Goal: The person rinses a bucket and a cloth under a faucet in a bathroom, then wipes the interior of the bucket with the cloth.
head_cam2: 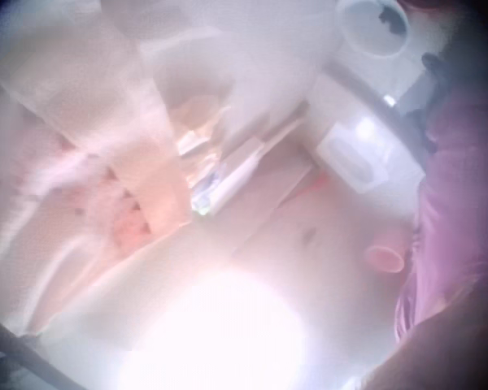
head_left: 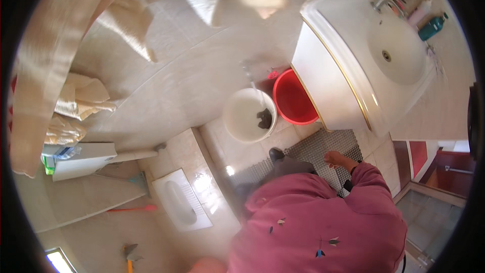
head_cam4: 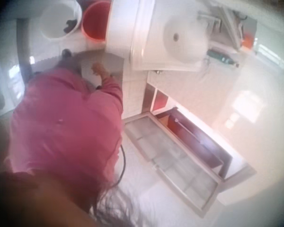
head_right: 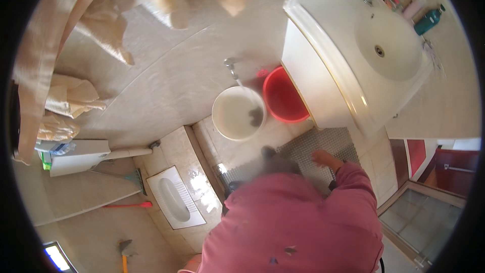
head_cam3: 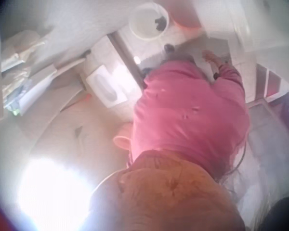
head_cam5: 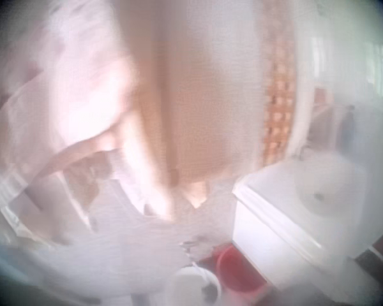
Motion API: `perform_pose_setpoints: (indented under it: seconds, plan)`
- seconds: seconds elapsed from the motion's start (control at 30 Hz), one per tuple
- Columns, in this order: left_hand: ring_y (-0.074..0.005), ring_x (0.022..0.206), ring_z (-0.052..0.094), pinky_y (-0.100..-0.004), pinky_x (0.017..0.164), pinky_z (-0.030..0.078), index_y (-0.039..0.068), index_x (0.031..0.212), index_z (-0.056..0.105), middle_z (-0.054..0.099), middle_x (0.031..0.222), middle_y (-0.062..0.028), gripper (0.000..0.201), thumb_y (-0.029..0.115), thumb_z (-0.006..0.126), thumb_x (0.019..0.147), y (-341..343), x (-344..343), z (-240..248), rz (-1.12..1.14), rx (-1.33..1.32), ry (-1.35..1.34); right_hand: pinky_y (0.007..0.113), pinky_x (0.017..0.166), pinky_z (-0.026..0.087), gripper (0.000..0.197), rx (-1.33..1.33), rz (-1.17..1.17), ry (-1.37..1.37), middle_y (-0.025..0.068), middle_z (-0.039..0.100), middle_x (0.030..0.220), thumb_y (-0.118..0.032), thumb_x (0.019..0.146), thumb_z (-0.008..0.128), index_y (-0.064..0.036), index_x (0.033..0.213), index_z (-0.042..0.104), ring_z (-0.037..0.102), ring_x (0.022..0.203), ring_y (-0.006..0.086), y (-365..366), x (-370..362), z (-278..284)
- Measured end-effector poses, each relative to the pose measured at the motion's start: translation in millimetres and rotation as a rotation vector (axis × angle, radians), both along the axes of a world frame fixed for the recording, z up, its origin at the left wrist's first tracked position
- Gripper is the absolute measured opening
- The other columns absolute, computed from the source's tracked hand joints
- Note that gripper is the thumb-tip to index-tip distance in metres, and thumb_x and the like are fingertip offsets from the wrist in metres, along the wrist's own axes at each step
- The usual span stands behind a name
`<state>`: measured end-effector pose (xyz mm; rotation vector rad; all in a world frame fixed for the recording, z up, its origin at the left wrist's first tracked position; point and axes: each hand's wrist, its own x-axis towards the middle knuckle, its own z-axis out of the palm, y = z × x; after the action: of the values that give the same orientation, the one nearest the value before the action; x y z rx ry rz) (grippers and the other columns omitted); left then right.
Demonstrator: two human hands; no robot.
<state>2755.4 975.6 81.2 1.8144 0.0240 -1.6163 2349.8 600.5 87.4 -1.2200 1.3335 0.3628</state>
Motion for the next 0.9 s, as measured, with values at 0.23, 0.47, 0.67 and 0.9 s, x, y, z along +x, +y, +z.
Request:
perform_pose_setpoints:
  seconds: [0.23, 0.47, 0.67, 0.9]
  plan:
    - [-0.0183, 0.063, 0.053, -0.0279, 0.052, 0.044, 0.001, 0.094, 0.044, 0.052, 0.081, -0.0107, 0.026, 0.018, 0.038, 0.077, -23, 40, -3, -0.051, 0.071, -0.111, 0.029, 0.038, 0.035, 0.009, -0.057, -0.215, -0.397, 0.0042, 0.046, 0.061, -0.017, 0.074, 0.044, -0.0079, 0.071, 0.044, 0.045, 0.046, 0.0165, 5, -46, -91]
    - [-0.0168, 0.069, 0.054, -0.0246, 0.055, 0.043, 0.001, 0.079, 0.049, 0.052, 0.086, -0.0116, 0.03, 0.029, 0.038, 0.078, -169, 90, 96, -0.355, -0.386, -0.379, 0.021, 0.039, 0.037, 0.019, -0.466, -0.23, -0.222, 0.0037, 0.047, 0.063, -0.013, 0.073, 0.045, -0.0017, 0.088, 0.046, 0.047, 0.051, 0.0099, -52, 22, 15]
    - [-0.0172, 0.07, 0.053, -0.0249, 0.056, 0.043, -0.001, 0.08, 0.051, 0.053, 0.08, -0.011, 0.031, 0.029, 0.041, 0.076, -179, 104, 78, -0.428, -0.467, -0.122, 0.021, 0.038, 0.037, 0.019, -0.283, -0.415, -0.205, 0.0022, 0.047, 0.062, -0.017, 0.074, 0.045, -0.0026, 0.086, 0.048, 0.045, 0.049, 0.0092, 41, 28, 26]
    - [-0.0205, 0.055, 0.054, -0.0259, 0.044, 0.045, 0.0, 0.085, 0.05, 0.053, 0.074, -0.0094, 0.018, 0.013, 0.044, 0.073, -79, 157, -32, -0.473, -0.134, 0.108, 0.024, 0.04, 0.04, 0.014, 0.066, -0.813, 0.078, 0.0038, 0.048, 0.063, -0.014, 0.072, 0.046, -0.0062, 0.083, 0.049, 0.049, 0.05, 0.013, 219, 4, 34]
